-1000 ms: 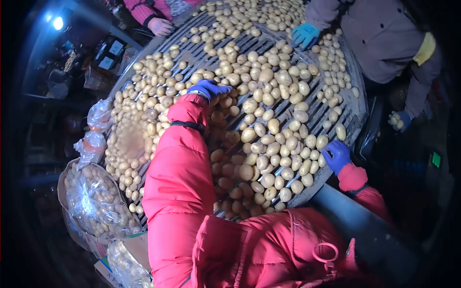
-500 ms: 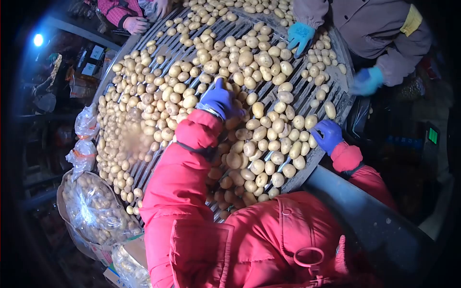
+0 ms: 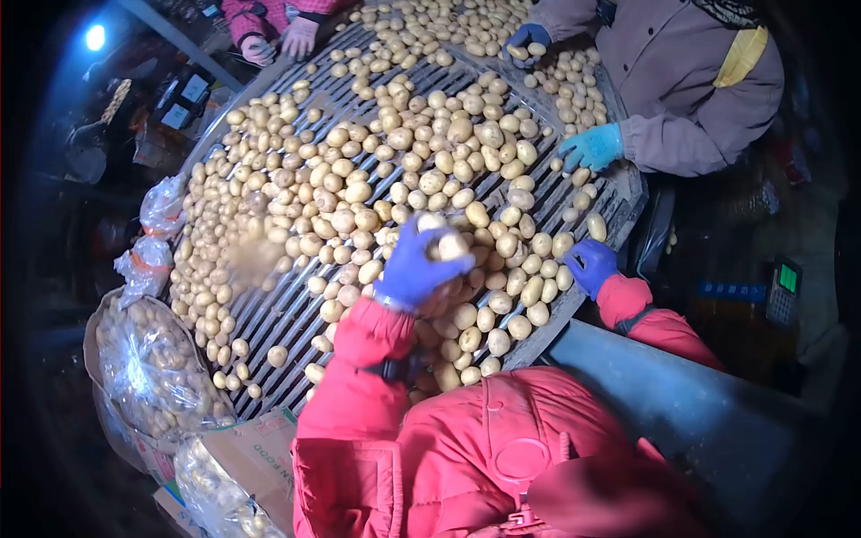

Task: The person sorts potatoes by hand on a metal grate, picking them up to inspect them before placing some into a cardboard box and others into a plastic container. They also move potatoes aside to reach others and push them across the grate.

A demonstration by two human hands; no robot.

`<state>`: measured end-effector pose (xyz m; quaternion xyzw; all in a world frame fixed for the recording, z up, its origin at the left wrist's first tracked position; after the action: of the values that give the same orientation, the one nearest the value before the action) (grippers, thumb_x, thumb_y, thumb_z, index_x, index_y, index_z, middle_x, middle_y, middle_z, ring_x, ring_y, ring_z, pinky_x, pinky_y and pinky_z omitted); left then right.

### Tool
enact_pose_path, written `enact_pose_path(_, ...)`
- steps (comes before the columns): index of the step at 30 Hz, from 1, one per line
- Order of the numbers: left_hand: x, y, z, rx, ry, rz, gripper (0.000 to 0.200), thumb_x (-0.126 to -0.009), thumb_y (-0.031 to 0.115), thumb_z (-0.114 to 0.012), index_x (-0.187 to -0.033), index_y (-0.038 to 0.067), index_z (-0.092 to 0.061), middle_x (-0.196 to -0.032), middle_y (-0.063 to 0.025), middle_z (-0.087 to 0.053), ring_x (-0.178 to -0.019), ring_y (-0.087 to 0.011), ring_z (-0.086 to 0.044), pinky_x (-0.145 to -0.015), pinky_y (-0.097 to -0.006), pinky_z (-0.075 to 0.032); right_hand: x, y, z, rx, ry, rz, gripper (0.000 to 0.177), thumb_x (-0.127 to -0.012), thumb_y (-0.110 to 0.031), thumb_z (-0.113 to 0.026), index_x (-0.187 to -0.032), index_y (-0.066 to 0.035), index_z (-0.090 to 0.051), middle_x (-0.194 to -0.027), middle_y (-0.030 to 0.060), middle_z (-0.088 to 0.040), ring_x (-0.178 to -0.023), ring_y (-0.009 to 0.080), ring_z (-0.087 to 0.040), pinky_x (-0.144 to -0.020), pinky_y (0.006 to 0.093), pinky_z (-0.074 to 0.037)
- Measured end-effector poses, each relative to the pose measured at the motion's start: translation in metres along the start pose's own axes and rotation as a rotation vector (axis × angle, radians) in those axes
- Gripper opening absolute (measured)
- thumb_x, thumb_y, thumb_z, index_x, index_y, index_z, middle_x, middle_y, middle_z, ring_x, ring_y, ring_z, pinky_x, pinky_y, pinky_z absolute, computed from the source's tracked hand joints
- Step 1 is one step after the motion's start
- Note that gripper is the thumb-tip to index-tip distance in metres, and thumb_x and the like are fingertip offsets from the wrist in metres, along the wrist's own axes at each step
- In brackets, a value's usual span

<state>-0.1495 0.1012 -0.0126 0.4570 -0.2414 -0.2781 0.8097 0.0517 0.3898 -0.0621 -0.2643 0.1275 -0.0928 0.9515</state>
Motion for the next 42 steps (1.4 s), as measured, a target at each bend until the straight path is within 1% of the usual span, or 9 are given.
enact_pose_path(5,0.121,0.029,-0.016,1.139,-0.204,0.161,0.056,-0.083,0.037,-0.075,-0.125,0.002,-0.059,-0.114,-0.0064,-0.061,-0.103,-0.0176,-0.058,-0.089,-0.0329,-0.048,-0.001,0.009,-0.003,0.014,-0.005,0.032,0.015,-0.087,-0.023,-0.072,-0.083,-0.009,-0.067,-0.078,0.0135,-0.065,-0.074,0.0369,-0.064,-0.066,0.0472,-0.051)
enact_pose_path(10,0.186,0.032,-0.045,1.056,-0.301,-0.019,0.056,-0.093,0.054,-0.058,-0.114,0.002,-0.062,-0.114,-0.0184,-0.063,-0.102,-0.0275,-0.06,-0.081,-0.0383,-0.051,0.003,0.022,-0.009,0.063,-0.108,-0.064,0.023,-0.09,-0.03,-0.07,-0.087,-0.007,-0.068,-0.082,0.0166,-0.067,-0.078,0.0397,-0.064,-0.069,0.0492,-0.051)
enact_pose_path(19,0.242,0.08,-0.103,1.024,-0.593,-0.006,0.043,-0.101,0.044,-0.048,-0.078,0.008,-0.053,-0.091,-0.0072,-0.052,-0.085,-0.0204,-0.042,-0.08,-0.0334,-0.035,0.048,-0.001,0.012,0.081,0.198,0.153,0.022,-0.09,-0.025,-0.072,-0.097,-0.005,-0.068,-0.096,0.0156,-0.067,-0.09,0.036,-0.065,-0.081,0.0452,-0.051)
enact_pose_path(22,0.253,0.086,-0.116,1.008,-0.623,0.333,0.046,-0.097,0.051,-0.05,-0.078,0.01,-0.055,-0.088,-0.0039,-0.053,-0.079,-0.0168,-0.045,-0.073,-0.0321,-0.038,0.127,0.022,0.028,-0.019,0.143,-0.028,0.026,-0.094,-0.029,-0.065,-0.107,-0.006,-0.066,-0.103,0.0146,-0.068,-0.095,0.0326,-0.065,-0.085,0.0433,-0.051)
enact_pose_path(29,0.24,0.067,-0.206,0.958,-0.908,0.556,0.046,-0.1,0.049,-0.055,-0.107,0.004,-0.066,-0.096,-0.0065,-0.066,-0.08,-0.0156,-0.062,-0.069,-0.0282,-0.051,0.369,0.048,-0.091,-1.428,-0.062,-0.916,0.041,-0.104,-0.037,-0.05,-0.13,-0.009,-0.063,-0.119,0.0122,-0.069,-0.108,0.0247,-0.067,-0.094,0.0388,-0.051)
enact_pose_path(36,0.235,0.093,-0.327,0.782,-1.134,0.854,0.05,-0.094,0.055,-0.064,-0.101,0.006,-0.069,-0.078,-0.0046,-0.069,-0.061,-0.0169,-0.063,-0.055,-0.0275,-0.05,0.346,-0.083,-0.017,-2.463,0.063,-0.845,0.051,-0.105,-0.048,-0.041,-0.133,-0.008,-0.058,-0.131,0.0131,-0.063,-0.12,0.0314,-0.059,-0.106,0.046,-0.046)
enact_pose_path(37,0.229,0.09,-0.345,0.732,-1.054,0.847,0.043,-0.098,0.045,-0.063,-0.108,0.004,-0.07,-0.088,-0.0058,-0.07,-0.073,-0.0164,-0.067,-0.063,-0.0299,-0.054,0.344,-0.071,-0.009,-2.287,0.128,-0.648,0.05,-0.105,-0.045,-0.044,-0.135,-0.008,-0.056,-0.134,0.0127,-0.06,-0.124,0.0298,-0.056,-0.107,0.046,-0.045)
enact_pose_path(39,0.185,0.092,-0.369,0.179,-0.901,-0.156,0.026,-0.099,0.026,-0.062,-0.115,0.006,-0.068,-0.11,-0.0087,-0.071,-0.096,-0.0206,-0.068,-0.082,-0.0323,-0.056,0.342,-0.046,0.005,-1.744,0.174,-0.417,0.047,-0.103,-0.038,-0.048,-0.138,-0.007,-0.053,-0.138,0.0126,-0.057,-0.128,0.0274,-0.053,-0.108,0.0439,-0.045)
enact_pose_path(42,0.175,0.099,-0.384,-0.103,-0.803,-0.332,0.028,-0.1,0.027,-0.062,-0.119,0.007,-0.067,-0.111,-0.0077,-0.07,-0.097,-0.0199,-0.067,-0.083,-0.0324,-0.056,0.328,-0.01,0.029,-0.54,0.215,-0.319,0.043,-0.098,-0.027,-0.053,-0.135,-0.005,-0.055,-0.133,0.0122,-0.059,-0.124,0.0263,-0.055,-0.107,0.0397,-0.045)
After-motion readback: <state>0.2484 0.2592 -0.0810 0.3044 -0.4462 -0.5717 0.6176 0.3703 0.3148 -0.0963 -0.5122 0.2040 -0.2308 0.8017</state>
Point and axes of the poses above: each hand's wrist, its own x-axis away from the middle knuckle, its own z-axis out of the back of the hand, y = z × x, the point moved 8 cm from there along -x, towards the middle knuckle
